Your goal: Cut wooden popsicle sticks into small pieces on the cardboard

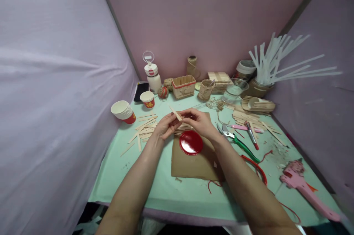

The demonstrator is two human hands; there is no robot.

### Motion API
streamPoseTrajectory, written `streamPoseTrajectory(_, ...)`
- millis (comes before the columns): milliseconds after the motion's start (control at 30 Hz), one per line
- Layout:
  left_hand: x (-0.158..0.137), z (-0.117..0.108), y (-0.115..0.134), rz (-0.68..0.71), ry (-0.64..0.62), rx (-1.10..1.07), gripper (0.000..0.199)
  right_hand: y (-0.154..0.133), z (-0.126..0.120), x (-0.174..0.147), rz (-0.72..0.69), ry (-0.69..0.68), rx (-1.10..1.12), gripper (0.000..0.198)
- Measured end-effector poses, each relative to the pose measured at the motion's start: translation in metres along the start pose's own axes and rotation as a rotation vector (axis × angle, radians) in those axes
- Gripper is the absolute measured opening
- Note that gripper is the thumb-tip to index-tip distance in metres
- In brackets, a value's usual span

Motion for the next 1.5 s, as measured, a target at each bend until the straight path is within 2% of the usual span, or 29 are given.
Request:
streamPoseTrajectory(200, -0.004, 0.010, -0.007, -0.051, -0.038, -0.136, 0.021, -0.010, 0.004, -0.009, -0.092, -0.005, -0.050, 0.016)
streamPoseTrajectory(400, -0.017, 0.019, 0.001, -0.058, -0.085, -0.211, 0.029, -0.029, 0.009, -0.021, -0.165, -0.024, -0.139, 0.018)
streamPoseTrajectory(533, -0.028, 0.018, 0.007, -0.031, -0.095, -0.168, 0.031, -0.042, 0.021, -0.043, -0.312, -0.043, -0.275, 0.023)
streamPoseTrajectory(600, -0.036, 0.020, 0.010, -0.010, -0.161, -0.112, 0.031, -0.049, 0.028, -0.059, -0.399, -0.056, -0.323, 0.028)
streamPoseTrajectory(667, -0.045, 0.024, 0.011, 0.007, -0.261, -0.050, 0.033, -0.053, 0.035, -0.073, -0.420, -0.088, -0.309, 0.033)
streamPoseTrajectory(700, -0.049, 0.026, 0.011, 0.009, -0.309, -0.024, 0.035, -0.054, 0.037, -0.077, -0.396, -0.115, -0.270, 0.034)
streamPoseTrajectory(800, -0.062, 0.033, 0.010, -0.016, -0.436, 0.043, 0.036, -0.051, 0.037, -0.079, -0.185, -0.114, -0.082, 0.042)
streamPoseTrajectory(900, -0.075, 0.048, 0.003, -0.085, -0.617, 0.194, 0.030, -0.049, 0.041, -0.076, 0.000, -0.102, 0.035, 0.022)
streamPoseTrajectory(967, -0.082, 0.056, -0.003, -0.135, -0.717, 0.276, 0.029, -0.051, 0.046, -0.074, 0.039, -0.092, 0.024, 0.012)
streamPoseTrajectory(1033, -0.084, 0.058, -0.007, -0.158, -0.754, 0.306, 0.030, -0.054, 0.049, -0.074, 0.035, -0.065, -0.022, 0.014)
streamPoseTrajectory(1233, -0.079, 0.054, -0.008, -0.117, -0.729, 0.396, 0.028, -0.056, 0.056, -0.082, 0.019, -0.047, -0.116, 0.015)
streamPoseTrajectory(1367, -0.083, 0.058, -0.001, -0.080, -0.717, 0.377, 0.025, -0.055, 0.046, -0.077, 0.029, -0.034, -0.103, 0.015)
streamPoseTrajectory(1433, -0.087, 0.056, 0.002, -0.058, -0.648, 0.381, 0.025, -0.055, 0.030, -0.068, 0.004, 0.011, -0.115, 0.015)
streamPoseTrajectory(1500, -0.089, 0.041, 0.004, -0.040, -0.456, 0.430, 0.028, -0.057, 0.009, -0.056, -0.039, 0.077, -0.191, 0.016)
Point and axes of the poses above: each hand's wrist, its own x-axis towards the middle knuckle, its own z-axis out of the palm, y = z × x, the point moved 9 cm from there along x, towards the middle knuckle, and after that the axes turned 12 degrees about x, right-handed, at the moved point
